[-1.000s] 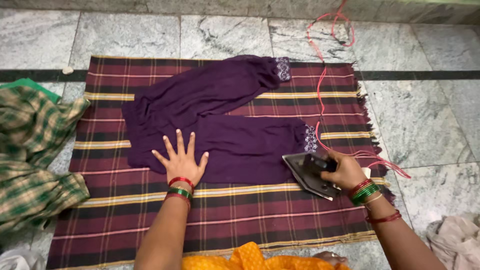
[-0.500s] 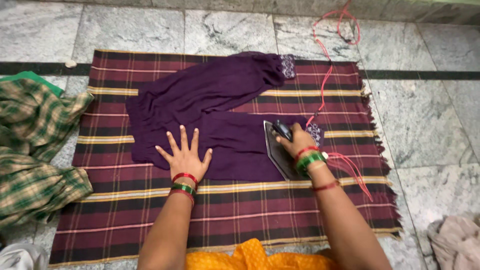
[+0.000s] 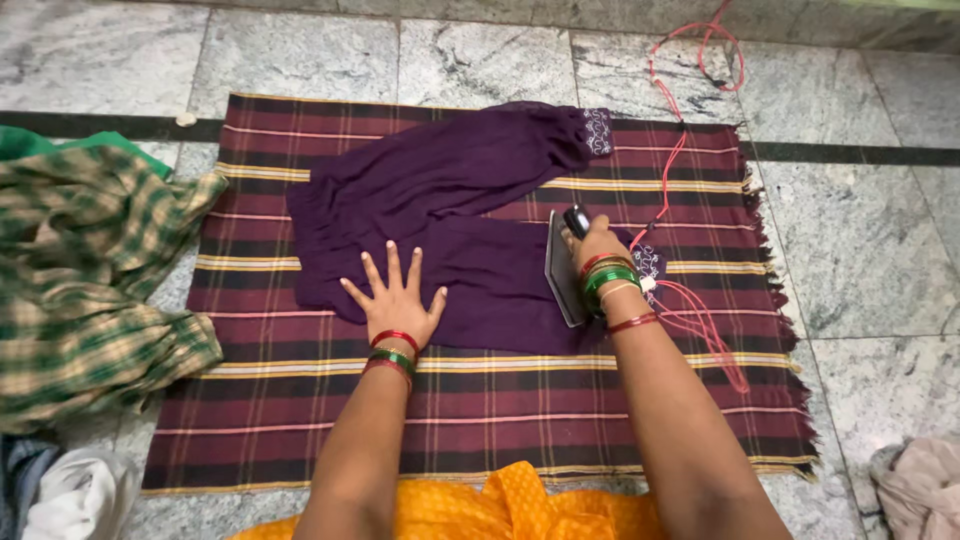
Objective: The person irons a purple garment laid out on a plaid mat on the floor. They use a handheld iron to smooth the fabric, repeatedly folding and unfolding the garment to treat different sections. The person finishes by folding the garment neatly.
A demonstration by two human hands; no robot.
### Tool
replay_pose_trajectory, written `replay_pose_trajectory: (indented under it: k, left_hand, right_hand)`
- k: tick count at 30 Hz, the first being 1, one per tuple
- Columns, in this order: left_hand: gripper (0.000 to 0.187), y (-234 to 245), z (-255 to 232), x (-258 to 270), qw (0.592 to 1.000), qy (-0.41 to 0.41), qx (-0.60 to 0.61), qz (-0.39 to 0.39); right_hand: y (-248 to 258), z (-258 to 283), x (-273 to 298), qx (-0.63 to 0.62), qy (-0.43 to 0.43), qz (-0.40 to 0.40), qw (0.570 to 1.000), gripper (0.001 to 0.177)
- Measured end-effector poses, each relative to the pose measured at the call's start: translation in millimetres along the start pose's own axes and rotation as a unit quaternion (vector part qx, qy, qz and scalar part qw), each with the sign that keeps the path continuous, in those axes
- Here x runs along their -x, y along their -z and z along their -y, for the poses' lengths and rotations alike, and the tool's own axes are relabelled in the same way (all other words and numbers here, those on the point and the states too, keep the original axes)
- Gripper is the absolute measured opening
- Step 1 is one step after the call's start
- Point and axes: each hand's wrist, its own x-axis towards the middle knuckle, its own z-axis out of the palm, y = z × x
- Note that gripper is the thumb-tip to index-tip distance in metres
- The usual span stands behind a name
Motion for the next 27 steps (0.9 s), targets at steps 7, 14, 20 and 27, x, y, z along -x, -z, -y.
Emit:
replay_pose_trajectory:
  k: [7,14,20,27]
  left_hand:
    - [0.091,19.3,-5.9,3.7,0.995,0.031,-0.009,0.092]
    - [0.132,82.8,-3.1,18.0,0.955,0.048,0.011,0.294]
    - [0.111,57.0,-25.3,72.2,0.964,0.106,-0.022,0.242]
    - [0.113,39.8,-30.6,58.9,0.929,0.127,0.001,0.348]
  right_hand:
    - [4.9,-8.4,31.8,0.061,0.052,0.033,0.996,0.054]
    - [-20.0,-33.9,58.3,0.045,0.046,-0.008,0.998,0.053]
    - [-28.5,-27.3,46.6,-0.005,0.044,-0.011,0.999,0.055]
    - [-33.6,-43.9,39.0,-0.023,0.051,0.003,0.998,0.057]
